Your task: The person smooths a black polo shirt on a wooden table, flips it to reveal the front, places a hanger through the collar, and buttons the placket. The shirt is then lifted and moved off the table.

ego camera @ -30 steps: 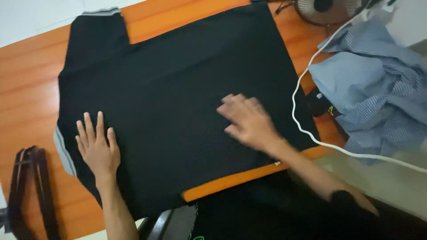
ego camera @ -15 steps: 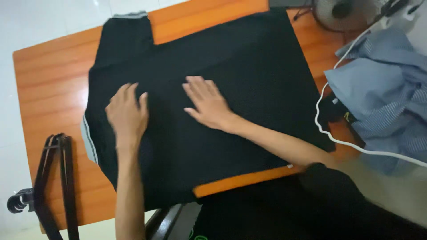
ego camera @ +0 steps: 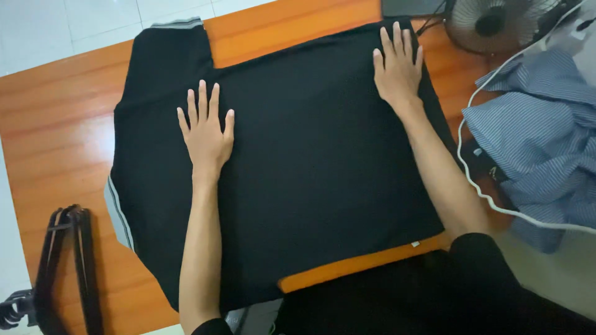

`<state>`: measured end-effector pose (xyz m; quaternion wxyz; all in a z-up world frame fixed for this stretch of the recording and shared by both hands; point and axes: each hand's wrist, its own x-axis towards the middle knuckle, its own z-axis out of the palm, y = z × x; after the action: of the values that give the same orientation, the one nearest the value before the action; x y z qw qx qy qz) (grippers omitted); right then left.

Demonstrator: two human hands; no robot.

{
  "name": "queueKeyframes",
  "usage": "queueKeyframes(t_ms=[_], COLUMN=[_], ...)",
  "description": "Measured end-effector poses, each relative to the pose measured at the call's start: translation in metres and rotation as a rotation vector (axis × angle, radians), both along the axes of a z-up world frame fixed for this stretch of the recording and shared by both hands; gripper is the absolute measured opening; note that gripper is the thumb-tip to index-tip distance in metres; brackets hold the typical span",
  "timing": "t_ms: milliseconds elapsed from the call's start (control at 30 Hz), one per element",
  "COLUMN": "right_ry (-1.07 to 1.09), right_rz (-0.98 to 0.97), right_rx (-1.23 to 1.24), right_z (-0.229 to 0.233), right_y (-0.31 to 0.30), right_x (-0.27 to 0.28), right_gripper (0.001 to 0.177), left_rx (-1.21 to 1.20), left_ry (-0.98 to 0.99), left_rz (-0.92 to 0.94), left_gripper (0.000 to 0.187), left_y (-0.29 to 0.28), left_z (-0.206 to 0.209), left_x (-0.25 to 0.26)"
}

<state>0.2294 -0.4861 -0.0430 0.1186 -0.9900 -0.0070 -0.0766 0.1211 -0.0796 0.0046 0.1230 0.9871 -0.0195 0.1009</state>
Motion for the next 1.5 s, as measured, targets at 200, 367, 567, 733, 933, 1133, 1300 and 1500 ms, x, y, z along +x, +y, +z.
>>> queueKeyframes(t_ms=[200,367,567,733,933,1133,1300,1500], right_ry=[-0.13,-0.093,-0.026,0.064,0.057,0.162,0.17,0.07], right_rz=[0.492,0.819,0.477,0.095,0.338,1.132,0.57,0.03], right_rx=[-0.176,0.137,0.033,0.029,-0.328,0.109,0.012,-0.013], right_z=[0.094,0.023,0.066,0.01,0.076,0.029,0.089,0.024], right_y=[0.168,0.219,0.092,-0.004,0.161,0.184,0.055,-0.05], right_x=[-0.08,-0.135,-0.065,-0.028,-0.121,-0.205,-0.154,-0.136], right_gripper=[0.054,0.071,0.05,0.058,0.066,0.064,0.051,0.058], left_rx=[0.0,0.015,-0.023,-0.054,-0.002,-0.048,-0.038,-0.052], left_ry=[-0.017,-0.046,0.005,-0.011,0.062,0.193,0.143,0.137], left_rz=[0.001,-0.013,0.007,-0.009,0.045,0.033,-0.01,0.033], left_gripper=[0.059,0.06,0.057,0.057,0.059,0.057,0.057,0.056], left_y=[-0.002,0.003,0.0,0.004,0.008,0.006,0.012,0.004], left_z=[0.0,-0.01,-0.003,-0.004,-0.006,-0.001,-0.011,-0.005], left_x=[-0.001,0.002,0.001,-0.001,0.0,-0.002,0.002,-0.001])
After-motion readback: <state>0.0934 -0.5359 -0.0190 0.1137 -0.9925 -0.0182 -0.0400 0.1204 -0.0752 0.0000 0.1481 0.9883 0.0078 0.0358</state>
